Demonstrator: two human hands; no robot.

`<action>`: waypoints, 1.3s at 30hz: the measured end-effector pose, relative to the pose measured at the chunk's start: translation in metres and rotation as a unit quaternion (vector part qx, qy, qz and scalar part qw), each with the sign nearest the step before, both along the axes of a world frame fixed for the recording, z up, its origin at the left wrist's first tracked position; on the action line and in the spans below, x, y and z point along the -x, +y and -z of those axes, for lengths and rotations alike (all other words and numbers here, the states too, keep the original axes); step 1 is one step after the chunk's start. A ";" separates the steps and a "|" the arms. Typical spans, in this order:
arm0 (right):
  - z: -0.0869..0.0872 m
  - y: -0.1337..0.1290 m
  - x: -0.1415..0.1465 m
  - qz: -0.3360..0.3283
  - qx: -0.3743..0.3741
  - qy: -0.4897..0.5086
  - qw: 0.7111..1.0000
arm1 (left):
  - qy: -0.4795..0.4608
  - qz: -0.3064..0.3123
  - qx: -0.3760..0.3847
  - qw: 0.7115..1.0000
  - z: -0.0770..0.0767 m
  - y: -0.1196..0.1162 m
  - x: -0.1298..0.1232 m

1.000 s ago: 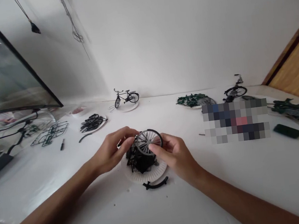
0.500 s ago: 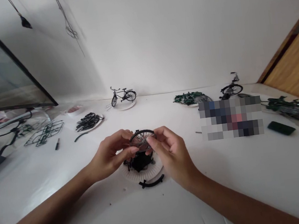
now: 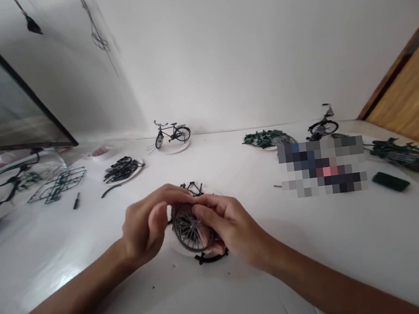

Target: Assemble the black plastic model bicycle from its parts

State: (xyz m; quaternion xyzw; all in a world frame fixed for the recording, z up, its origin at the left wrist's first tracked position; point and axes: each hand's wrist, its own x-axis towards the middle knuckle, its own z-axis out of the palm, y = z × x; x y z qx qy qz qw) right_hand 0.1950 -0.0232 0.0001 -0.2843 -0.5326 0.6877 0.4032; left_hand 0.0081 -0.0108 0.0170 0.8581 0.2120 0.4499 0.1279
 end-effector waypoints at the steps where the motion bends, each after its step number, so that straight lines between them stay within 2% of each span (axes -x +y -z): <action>1: 0.000 0.001 -0.001 0.009 -0.009 -0.021 1.000 | -0.018 -0.017 0.030 0.999 0.000 0.000 0.000; 5: 0.002 0.008 -0.008 0.080 -0.087 -0.123 0.985 | -0.025 -0.086 0.122 0.988 0.002 0.010 0.005; 9: 0.005 0.022 -0.022 0.196 -0.171 -0.213 0.942 | 0.051 -0.133 0.157 0.977 0.004 0.028 0.014; 11: 0.008 0.028 -0.027 0.228 -0.183 -0.226 0.929 | 0.111 -0.128 0.148 0.974 0.005 0.033 0.017; 13: 0.013 0.033 -0.030 0.231 -0.191 -0.236 0.924 | 0.166 -0.115 0.126 0.971 0.005 0.034 0.018; 17: 0.018 0.035 -0.033 0.242 -0.221 -0.271 0.905 | 0.207 -0.109 0.045 0.971 0.003 0.028 0.015; 21: 0.011 0.028 -0.036 0.273 -0.285 -0.290 0.872 | 0.246 -0.022 0.038 0.968 0.004 0.020 0.008; 23: 0.006 0.022 -0.037 0.238 -0.357 -0.309 0.849 | 0.264 0.006 0.046 0.963 0.007 0.019 0.005; 25: 0.002 0.014 -0.038 0.136 -0.465 -0.341 0.805 | 0.276 0.013 0.055 0.959 0.010 0.019 0.004; 28: 0.001 0.001 -0.037 -0.024 -0.609 -0.406 0.681 | 0.278 0.020 0.074 0.958 0.014 0.021 0.005; 30: 0.002 -0.004 -0.035 -0.068 -0.648 -0.454 0.607 | 0.266 0.023 0.087 0.960 0.015 0.023 0.007; 31: 0.002 -0.006 -0.034 -0.079 -0.651 -0.476 0.586 | 0.261 0.025 0.094 0.961 0.015 0.023 0.008; 37: 0.000 -0.005 -0.033 -0.095 -0.651 -0.544 0.521 | 0.253 0.012 0.115 0.961 0.012 0.026 0.012; 39: -0.001 -0.004 -0.034 -0.092 -0.656 -0.544 0.514 | 0.257 0.018 0.102 0.961 0.010 0.026 0.012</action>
